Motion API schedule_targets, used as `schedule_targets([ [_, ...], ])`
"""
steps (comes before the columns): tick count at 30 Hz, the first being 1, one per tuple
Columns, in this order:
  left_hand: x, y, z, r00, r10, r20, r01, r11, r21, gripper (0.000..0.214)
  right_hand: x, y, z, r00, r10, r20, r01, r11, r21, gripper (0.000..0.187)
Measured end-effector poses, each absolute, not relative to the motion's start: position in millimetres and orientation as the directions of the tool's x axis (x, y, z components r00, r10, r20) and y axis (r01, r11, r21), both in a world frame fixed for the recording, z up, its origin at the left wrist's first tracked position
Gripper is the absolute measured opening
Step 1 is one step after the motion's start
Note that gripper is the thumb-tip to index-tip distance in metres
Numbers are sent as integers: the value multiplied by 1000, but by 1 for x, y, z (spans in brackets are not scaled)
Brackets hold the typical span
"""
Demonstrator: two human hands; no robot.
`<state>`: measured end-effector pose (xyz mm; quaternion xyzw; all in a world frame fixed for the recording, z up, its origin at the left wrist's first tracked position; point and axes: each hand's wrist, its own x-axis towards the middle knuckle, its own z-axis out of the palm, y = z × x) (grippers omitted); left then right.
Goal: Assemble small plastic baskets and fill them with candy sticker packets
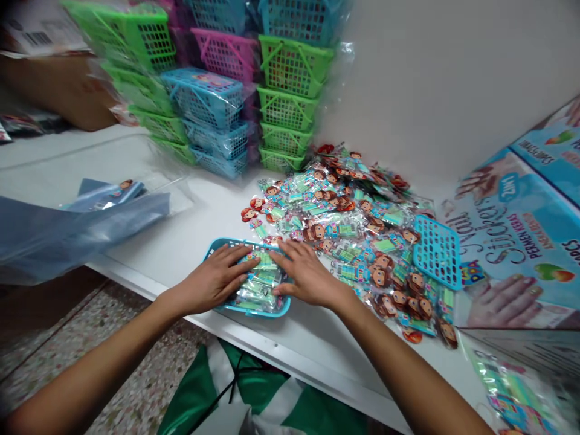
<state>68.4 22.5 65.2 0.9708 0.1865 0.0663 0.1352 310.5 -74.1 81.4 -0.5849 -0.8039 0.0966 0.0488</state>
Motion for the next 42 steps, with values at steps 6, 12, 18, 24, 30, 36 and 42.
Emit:
schedule_targets([
  [6, 59, 26, 66, 933, 340, 118, 283, -896, 343, 45, 275, -82, 86, -315, 949, 10, 939, 314, -141, 62],
  [12, 64, 28, 59, 902, 428, 56, 342, -787, 514, 49, 271, -88, 83, -327, 943, -65, 917, 300, -265, 52],
  [18, 68, 29, 58, 874, 482, 64, 344, -705, 620, 47, 274, -88, 86, -300, 953, -39, 911, 274, -308, 51],
  [24, 69, 32, 51, 834, 542, 108, 419, -748, 515, 43, 276, -82, 79, -218, 975, 46, 918, 220, -329, 40],
  [30, 72, 27, 53, 849, 511, 138, 429, -817, 387, 51, 279, -89, 72, -243, 960, 139, 889, 278, -363, 48],
  [36, 74, 22, 65, 854, 503, 132, 495, -864, 88, 51, 341, -89, 62, -24, 951, 308, 918, 143, -370, 42],
  [42, 73, 12, 75, 782, 502, 370, 509, -857, 87, 61, 438, -50, 49, 148, 974, 170, 982, -164, 88, 55],
])
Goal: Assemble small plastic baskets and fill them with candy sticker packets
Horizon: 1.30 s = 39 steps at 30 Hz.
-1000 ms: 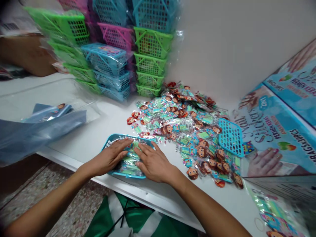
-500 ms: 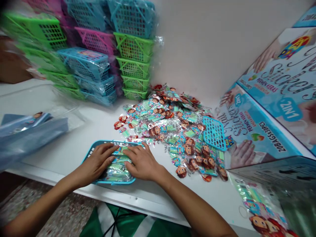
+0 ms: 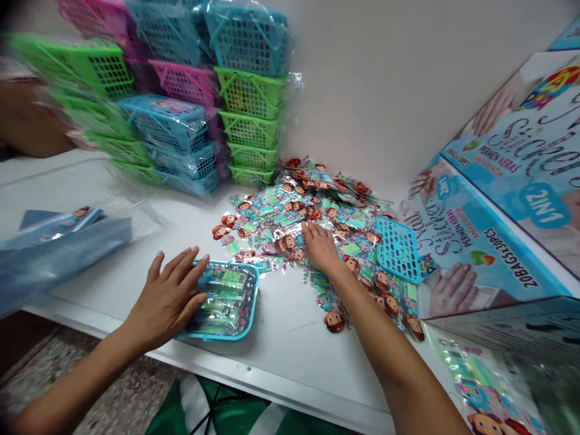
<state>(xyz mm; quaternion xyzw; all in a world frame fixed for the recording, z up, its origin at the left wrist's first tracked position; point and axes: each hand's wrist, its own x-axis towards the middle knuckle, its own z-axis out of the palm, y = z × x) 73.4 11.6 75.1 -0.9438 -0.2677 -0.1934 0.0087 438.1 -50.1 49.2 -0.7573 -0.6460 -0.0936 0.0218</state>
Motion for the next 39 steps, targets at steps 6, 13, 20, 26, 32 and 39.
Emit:
schedule_targets([
  [6, 90, -77, 90, 688, 541, 484, 170, -769, 617, 58, 465, -45, 70, 80, 989, 127, 990, -94, 108, 19],
  [13, 167, -129, 32, 880, 237, -412, 23, 845, 534, 62, 418, -129, 80, -183, 886, 427, 949, 272, -159, 25],
  [20, 193, -115, 18, 925, 175, -337, -15, 903, 429, 42, 361, -191, 79, -363, 889, 277, 917, 394, -62, 33],
  [26, 192, -115, 16, 847, 358, -392, -119, 848, 516, 39, 374, -195, 71, 340, 924, 175, 772, -168, -613, 56],
  [32, 183, -118, 10, 863, 389, -323, -128, 786, 605, 34, 348, -191, 44, 452, 871, -192, 140, -282, -949, 35],
  [39, 184, -113, 3, 880, 307, -361, -83, 850, 520, 24, 346, -180, 38, 406, 902, -146, 465, -341, -817, 46],
])
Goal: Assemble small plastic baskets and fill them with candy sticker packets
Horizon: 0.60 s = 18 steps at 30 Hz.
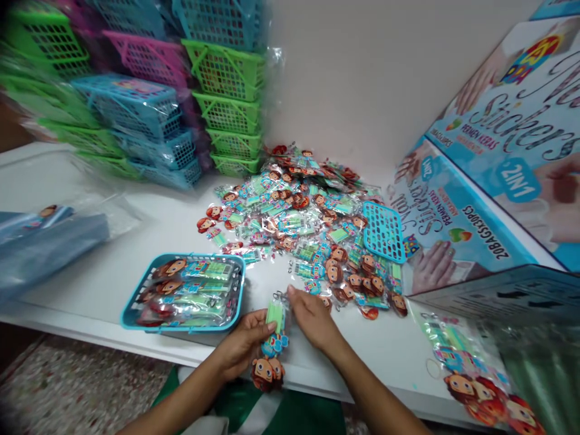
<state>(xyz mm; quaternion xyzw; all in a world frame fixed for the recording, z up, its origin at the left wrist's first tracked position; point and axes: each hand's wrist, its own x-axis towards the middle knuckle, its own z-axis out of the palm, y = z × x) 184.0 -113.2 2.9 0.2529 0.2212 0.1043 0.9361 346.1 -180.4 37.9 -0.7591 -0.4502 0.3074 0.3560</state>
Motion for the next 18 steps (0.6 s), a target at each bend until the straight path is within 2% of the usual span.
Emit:
schedule_targets([
  [2, 184, -112, 1, 832, 336, -442, -93, 869, 485, 21, 367, -174, 33, 435, 900, -11, 704, -348, -619, 40],
  [4, 185, -111, 1, 770, 361, -526, -108, 886, 451, 24, 390, -164, 26, 418, 898, 135, 877, -360, -320, 40],
  [6, 186, -112, 1, 727, 370, -578, -114, 895, 431, 29, 411, -152, 21, 360, 918, 165, 933, -356, -59, 43],
  [8, 187, -113, 0, 719, 374, -587, -118, 897, 426, 32, 426, -141, 20, 314, 940, 132, 944, -324, 63, 31],
  [11, 188, -116, -1, 728, 378, -572, -125, 893, 431, 33, 438, -130, 31, 307, 934, 182, 946, -320, 45, 21],
  [14, 190, -118, -2, 713, 412, -567, -136, 875, 465, 32, 433, -133, 49, 356, 897, 260, 934, -335, -125, 19],
  [16, 193, -119, -2, 693, 454, -560, -152, 852, 502, 30, 414, -143, 59, 359, 915, 187, 907, -295, -301, 19],
  [18, 198, -122, -2, 678, 500, -539, -187, 826, 532, 29, 385, -156, 61, 344, 938, 42, 841, -288, -457, 20],
])
